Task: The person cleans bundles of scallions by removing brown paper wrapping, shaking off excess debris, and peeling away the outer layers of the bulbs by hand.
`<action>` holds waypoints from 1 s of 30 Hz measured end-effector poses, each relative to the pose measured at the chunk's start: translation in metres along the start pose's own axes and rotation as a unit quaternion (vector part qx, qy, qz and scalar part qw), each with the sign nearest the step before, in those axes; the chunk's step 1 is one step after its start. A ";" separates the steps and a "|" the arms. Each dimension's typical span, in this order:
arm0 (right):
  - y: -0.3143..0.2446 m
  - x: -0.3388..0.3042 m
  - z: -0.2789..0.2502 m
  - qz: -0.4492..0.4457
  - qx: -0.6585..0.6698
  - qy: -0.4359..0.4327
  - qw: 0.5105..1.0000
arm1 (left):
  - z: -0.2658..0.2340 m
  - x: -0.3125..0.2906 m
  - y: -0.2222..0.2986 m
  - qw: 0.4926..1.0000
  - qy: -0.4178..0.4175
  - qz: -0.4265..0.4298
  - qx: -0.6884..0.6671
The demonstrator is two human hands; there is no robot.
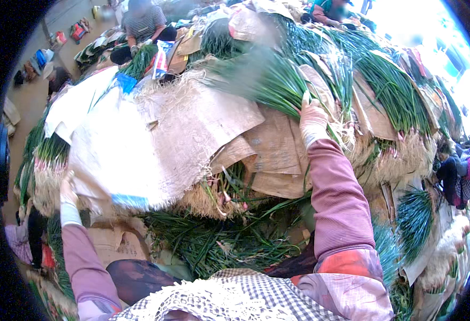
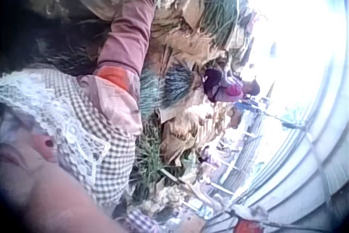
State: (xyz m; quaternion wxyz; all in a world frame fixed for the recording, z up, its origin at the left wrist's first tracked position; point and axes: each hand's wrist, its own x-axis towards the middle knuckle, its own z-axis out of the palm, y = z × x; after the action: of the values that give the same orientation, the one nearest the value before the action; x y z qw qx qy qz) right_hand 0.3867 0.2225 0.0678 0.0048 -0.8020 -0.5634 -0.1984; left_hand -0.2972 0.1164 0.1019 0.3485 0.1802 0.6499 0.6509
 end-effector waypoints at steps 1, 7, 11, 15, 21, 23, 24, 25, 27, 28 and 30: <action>0.005 0.010 0.003 0.002 0.005 -0.012 1.000 | -0.011 0.006 -0.012 0.998 -0.061 -0.011 0.016; 0.081 0.037 -0.037 0.071 0.068 0.041 0.994 | -0.036 0.018 -0.037 0.990 -0.119 0.034 0.072; 0.133 0.054 -0.011 0.215 0.053 0.024 0.975 | -0.038 -0.002 -0.004 0.983 -0.146 0.051 0.101; 0.129 0.044 -0.012 0.239 0.007 -0.116 0.964 | -0.009 -0.009 0.010 0.976 -0.126 0.098 0.145; 0.051 -0.020 -0.058 -0.194 0.331 0.046 0.922 | 0.063 -0.050 0.057 0.951 -0.174 0.179 0.184; -0.023 -0.067 -0.062 -0.325 0.347 -0.038 0.879 | 0.062 -0.045 0.072 0.950 -0.157 0.195 0.189; -0.051 -0.077 -0.058 -0.331 0.257 -0.057 0.906 | 0.057 -0.027 0.075 0.938 -0.165 0.230 0.199; -0.075 -0.081 -0.054 -0.314 0.289 -0.084 0.900 | 0.045 -0.007 0.078 0.926 -0.169 0.264 0.213; -0.100 -0.067 -0.032 -0.234 0.282 -0.097 0.926 | 0.032 0.022 0.093 0.893 -0.185 0.339 0.233; -0.101 -0.055 -0.016 -0.177 0.262 -0.101 0.943 | 0.061 0.004 0.091 0.929 -0.212 0.254 0.167; -0.104 -0.036 0.004 -0.186 0.256 -0.085 0.945 | 0.080 -0.041 0.108 0.947 -0.174 0.214 0.165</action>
State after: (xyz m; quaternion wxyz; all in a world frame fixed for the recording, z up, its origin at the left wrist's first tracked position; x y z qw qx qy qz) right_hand 0.2837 0.2293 0.0297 0.1248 -0.6689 -0.7324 0.0240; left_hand -0.2376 0.1550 0.2225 0.2739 0.4805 0.6240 0.5521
